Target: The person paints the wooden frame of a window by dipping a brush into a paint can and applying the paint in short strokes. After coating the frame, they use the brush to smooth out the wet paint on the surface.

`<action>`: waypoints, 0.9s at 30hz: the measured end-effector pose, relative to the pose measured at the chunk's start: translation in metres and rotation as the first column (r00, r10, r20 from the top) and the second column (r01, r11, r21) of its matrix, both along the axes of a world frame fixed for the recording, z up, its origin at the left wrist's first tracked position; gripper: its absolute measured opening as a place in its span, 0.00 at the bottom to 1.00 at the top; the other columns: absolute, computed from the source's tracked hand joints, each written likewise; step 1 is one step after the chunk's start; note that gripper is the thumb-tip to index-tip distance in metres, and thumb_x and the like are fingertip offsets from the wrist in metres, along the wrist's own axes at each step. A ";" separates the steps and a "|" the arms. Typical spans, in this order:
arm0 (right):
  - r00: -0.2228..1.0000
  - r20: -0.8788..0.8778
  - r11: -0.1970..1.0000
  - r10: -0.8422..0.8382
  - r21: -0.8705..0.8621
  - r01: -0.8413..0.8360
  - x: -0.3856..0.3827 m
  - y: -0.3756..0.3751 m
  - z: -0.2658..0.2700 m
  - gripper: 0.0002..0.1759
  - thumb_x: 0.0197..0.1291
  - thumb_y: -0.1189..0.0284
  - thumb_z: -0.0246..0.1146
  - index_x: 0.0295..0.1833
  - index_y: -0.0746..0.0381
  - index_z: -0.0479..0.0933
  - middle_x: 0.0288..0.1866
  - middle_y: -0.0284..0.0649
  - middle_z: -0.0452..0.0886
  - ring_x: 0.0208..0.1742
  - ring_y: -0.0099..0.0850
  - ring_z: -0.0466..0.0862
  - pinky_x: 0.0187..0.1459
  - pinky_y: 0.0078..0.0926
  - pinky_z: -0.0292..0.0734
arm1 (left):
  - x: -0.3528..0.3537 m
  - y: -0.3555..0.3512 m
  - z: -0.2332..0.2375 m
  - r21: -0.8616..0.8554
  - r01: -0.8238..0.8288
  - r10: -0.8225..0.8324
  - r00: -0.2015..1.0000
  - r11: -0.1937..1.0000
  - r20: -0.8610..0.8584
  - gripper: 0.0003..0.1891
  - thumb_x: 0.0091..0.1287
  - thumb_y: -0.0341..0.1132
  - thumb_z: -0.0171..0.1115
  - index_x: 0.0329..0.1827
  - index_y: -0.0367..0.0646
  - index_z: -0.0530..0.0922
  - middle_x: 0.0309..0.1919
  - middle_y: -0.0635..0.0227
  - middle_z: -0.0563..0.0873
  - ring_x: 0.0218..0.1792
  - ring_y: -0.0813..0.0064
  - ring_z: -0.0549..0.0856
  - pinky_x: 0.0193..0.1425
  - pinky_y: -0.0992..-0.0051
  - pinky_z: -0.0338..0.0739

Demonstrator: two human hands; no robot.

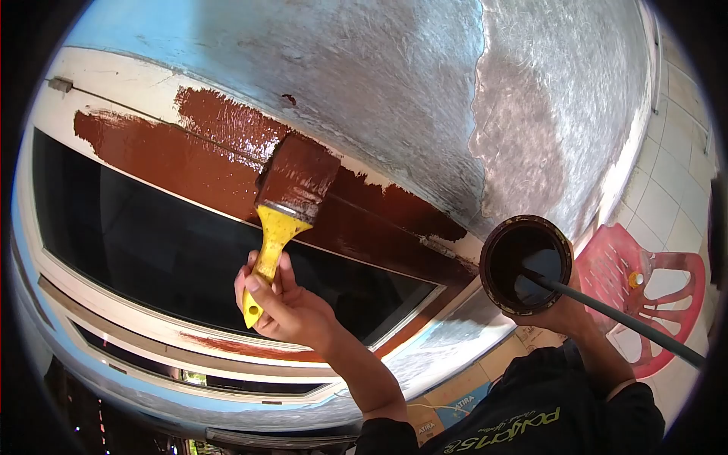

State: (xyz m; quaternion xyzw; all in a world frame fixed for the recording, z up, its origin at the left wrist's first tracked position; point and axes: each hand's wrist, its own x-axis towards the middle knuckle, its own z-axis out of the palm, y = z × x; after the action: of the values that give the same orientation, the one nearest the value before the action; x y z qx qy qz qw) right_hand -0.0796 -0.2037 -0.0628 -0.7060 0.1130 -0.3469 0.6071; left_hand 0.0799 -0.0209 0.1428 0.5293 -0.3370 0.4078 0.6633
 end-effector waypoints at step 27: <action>0.997 0.024 0.996 0.071 -0.056 -0.069 0.005 -0.005 0.006 0.40 0.28 0.66 0.78 0.51 0.65 0.69 0.44 0.42 0.78 0.44 0.32 0.80 0.46 0.30 0.77 | 0.007 -0.006 0.010 0.025 0.048 -0.050 0.997 0.999 0.060 0.18 0.69 0.38 0.53 0.50 0.28 0.71 0.47 0.53 0.79 0.46 0.67 0.83 0.50 0.77 0.82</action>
State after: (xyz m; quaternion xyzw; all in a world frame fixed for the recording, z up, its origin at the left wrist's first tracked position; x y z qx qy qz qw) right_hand -0.0748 -0.2090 -0.0565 -0.7215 0.0706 -0.3374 0.6004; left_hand 0.0868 -0.0269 0.1530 0.5161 -0.3747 0.4032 0.6562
